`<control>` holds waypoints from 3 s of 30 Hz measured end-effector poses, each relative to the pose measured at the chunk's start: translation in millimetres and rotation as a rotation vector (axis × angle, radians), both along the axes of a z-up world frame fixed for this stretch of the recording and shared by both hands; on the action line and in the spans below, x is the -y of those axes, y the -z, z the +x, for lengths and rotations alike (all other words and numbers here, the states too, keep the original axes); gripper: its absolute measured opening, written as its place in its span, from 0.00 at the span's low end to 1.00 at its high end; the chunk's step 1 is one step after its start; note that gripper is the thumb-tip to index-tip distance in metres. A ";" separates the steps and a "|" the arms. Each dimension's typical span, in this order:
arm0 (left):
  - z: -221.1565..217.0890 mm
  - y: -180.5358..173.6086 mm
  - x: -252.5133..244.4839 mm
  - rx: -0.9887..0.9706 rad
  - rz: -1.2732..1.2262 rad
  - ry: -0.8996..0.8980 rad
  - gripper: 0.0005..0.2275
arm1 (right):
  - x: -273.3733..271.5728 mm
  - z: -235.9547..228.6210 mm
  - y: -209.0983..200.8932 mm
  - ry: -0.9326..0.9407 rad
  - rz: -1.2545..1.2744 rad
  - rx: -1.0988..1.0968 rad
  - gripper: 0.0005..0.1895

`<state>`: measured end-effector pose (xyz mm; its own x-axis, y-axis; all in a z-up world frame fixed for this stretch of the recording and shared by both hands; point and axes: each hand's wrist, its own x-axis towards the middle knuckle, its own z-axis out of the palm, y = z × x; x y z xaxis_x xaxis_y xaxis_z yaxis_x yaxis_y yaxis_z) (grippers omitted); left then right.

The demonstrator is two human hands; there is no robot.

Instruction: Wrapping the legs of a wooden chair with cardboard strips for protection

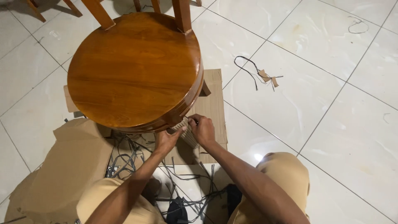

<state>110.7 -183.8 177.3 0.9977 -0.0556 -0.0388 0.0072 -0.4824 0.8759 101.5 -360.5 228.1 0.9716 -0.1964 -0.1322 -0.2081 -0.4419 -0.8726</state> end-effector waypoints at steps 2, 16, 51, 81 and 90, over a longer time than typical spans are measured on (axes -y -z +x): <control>5.6 4.4 0.6 0.010 -0.020 -0.020 0.32 | -7.3 8.1 3.2 0.000 -0.021 0.044 0.10; 0.1 38.2 -17.5 -0.069 -0.132 0.035 0.28 | -6.1 19.0 -34.0 -0.334 -0.003 -0.125 0.25; 2.1 -56.0 -35.4 0.155 0.381 0.109 0.12 | -16.1 16.6 -66.3 -0.534 -0.097 -0.037 0.30; -42.3 -61.1 -19.8 0.322 -0.104 -0.008 0.09 | -15.9 -41.5 -17.7 -0.391 -0.493 0.307 0.08; -36.0 -43.8 -29.2 -0.081 -0.585 -0.081 0.09 | -30.1 -32.5 -24.4 -0.385 -0.480 0.297 0.06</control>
